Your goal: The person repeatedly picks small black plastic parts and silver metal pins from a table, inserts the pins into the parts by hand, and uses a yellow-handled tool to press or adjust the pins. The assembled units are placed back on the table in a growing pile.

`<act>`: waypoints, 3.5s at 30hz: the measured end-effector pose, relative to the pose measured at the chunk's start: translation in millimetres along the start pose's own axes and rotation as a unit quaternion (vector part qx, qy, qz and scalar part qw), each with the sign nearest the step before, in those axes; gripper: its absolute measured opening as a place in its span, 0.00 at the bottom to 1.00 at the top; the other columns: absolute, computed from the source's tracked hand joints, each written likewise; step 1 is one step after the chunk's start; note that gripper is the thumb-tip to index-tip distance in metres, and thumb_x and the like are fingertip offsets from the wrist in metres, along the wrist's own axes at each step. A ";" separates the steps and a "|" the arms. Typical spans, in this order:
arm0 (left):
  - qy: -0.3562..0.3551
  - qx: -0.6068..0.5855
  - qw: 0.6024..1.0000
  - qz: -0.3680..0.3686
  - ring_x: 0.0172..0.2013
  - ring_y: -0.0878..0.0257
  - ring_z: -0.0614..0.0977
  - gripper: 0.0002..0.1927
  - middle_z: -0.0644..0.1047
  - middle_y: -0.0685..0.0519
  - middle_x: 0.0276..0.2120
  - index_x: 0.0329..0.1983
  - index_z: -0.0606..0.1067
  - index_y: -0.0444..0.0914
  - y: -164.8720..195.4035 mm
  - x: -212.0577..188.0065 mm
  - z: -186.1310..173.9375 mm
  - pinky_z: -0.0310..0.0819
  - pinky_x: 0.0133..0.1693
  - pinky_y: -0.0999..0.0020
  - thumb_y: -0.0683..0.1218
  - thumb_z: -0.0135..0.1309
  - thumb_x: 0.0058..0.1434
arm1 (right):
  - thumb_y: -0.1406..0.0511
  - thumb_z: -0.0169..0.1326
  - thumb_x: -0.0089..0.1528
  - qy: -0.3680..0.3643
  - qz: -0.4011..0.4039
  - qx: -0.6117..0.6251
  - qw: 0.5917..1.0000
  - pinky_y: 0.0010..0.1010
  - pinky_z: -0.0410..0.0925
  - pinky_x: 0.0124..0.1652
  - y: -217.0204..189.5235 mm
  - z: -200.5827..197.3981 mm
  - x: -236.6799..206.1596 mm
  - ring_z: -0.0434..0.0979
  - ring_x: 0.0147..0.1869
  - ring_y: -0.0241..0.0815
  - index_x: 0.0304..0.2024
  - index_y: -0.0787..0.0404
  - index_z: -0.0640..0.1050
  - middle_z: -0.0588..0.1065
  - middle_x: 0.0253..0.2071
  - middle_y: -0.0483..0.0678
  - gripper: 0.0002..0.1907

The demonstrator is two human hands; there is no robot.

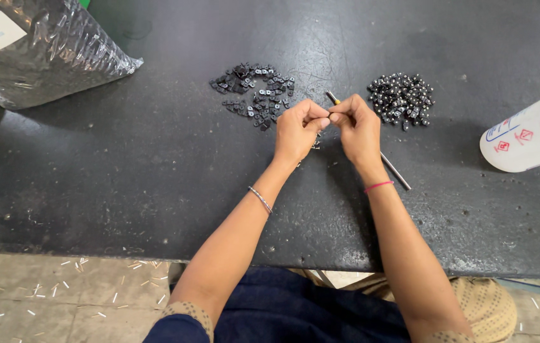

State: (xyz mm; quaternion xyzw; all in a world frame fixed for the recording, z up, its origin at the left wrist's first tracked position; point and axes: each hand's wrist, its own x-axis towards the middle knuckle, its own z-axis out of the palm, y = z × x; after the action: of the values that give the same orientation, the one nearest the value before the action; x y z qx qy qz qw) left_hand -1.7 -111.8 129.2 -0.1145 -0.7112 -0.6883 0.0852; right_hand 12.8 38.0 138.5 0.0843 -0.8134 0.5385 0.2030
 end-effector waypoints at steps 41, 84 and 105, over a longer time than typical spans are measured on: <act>0.087 0.213 0.971 0.061 0.37 0.57 0.83 0.04 0.82 0.53 0.35 0.38 0.80 0.39 -1.6 4.8 -41.4 0.76 0.41 0.63 0.39 0.61 0.59 | 0.73 0.60 0.58 -0.075 -0.197 -0.250 0.945 0.40 0.69 0.51 6.1 -0.2 -10.6 0.75 0.50 0.52 0.49 0.58 0.84 0.79 0.47 0.48 0.16; 0.027 0.099 0.995 -0.018 0.35 0.64 0.88 0.09 0.86 0.49 0.35 0.42 0.82 0.35 -31.7 3.4 -15.9 0.81 0.39 0.70 0.40 0.61 0.58 | 0.67 0.58 0.67 -0.065 0.172 0.294 0.938 0.24 0.74 0.46 51.3 2.1 -9.7 0.79 0.43 0.32 0.47 0.66 0.80 0.80 0.41 0.45 0.09; 0.002 0.046 0.998 -0.032 0.34 0.66 0.87 0.08 0.85 0.50 0.32 0.36 0.82 0.34 -24.7 -1.5 -9.4 0.82 0.39 0.72 0.41 0.65 0.55 | 0.70 0.62 0.66 0.015 0.029 0.010 0.999 0.21 0.71 0.39 17.1 10.4 -17.2 0.75 0.36 0.27 0.42 0.67 0.80 0.80 0.35 0.42 0.05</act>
State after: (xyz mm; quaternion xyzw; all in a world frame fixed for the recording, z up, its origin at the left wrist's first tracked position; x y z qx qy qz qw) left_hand -7.5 -121.9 105.5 -0.0865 -0.7456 -0.6571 0.0699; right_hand 19.7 34.1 113.4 0.0548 -0.8071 0.5531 0.1991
